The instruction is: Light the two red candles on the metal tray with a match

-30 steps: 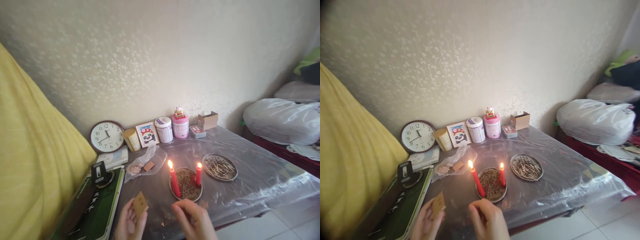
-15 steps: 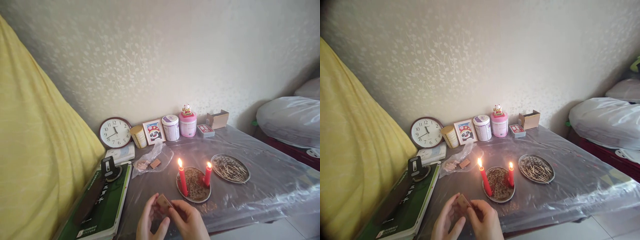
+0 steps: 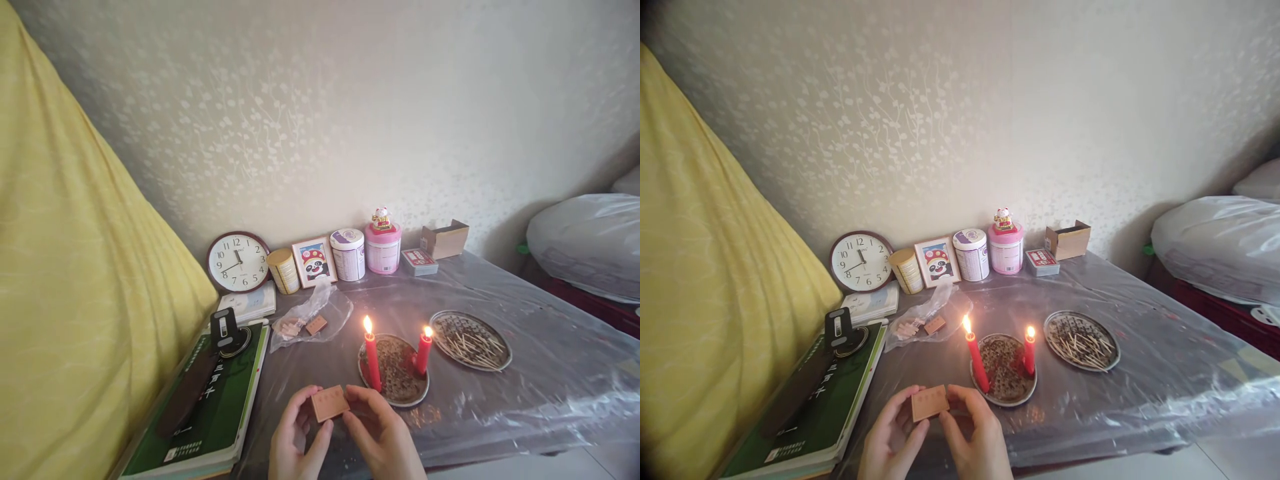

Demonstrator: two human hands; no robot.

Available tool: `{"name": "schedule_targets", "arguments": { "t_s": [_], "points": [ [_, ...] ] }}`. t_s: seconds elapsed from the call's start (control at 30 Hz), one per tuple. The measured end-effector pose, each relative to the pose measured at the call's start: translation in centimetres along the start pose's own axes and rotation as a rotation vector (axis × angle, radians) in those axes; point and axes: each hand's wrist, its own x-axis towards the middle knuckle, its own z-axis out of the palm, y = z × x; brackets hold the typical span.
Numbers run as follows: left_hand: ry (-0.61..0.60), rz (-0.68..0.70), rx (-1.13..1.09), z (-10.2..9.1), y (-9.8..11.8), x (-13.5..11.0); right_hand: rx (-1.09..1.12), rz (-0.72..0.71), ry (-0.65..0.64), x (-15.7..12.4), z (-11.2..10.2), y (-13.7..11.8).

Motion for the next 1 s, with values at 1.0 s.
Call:
{"name": "schedule_targets", "arguments": {
  "t_s": [1.0],
  "points": [
    [-0.173, -0.113, -0.091, -0.1, 0.1, 0.2, -0.271, -0.096, -0.199, 0.3, -1.4, -1.5]
  ]
}}
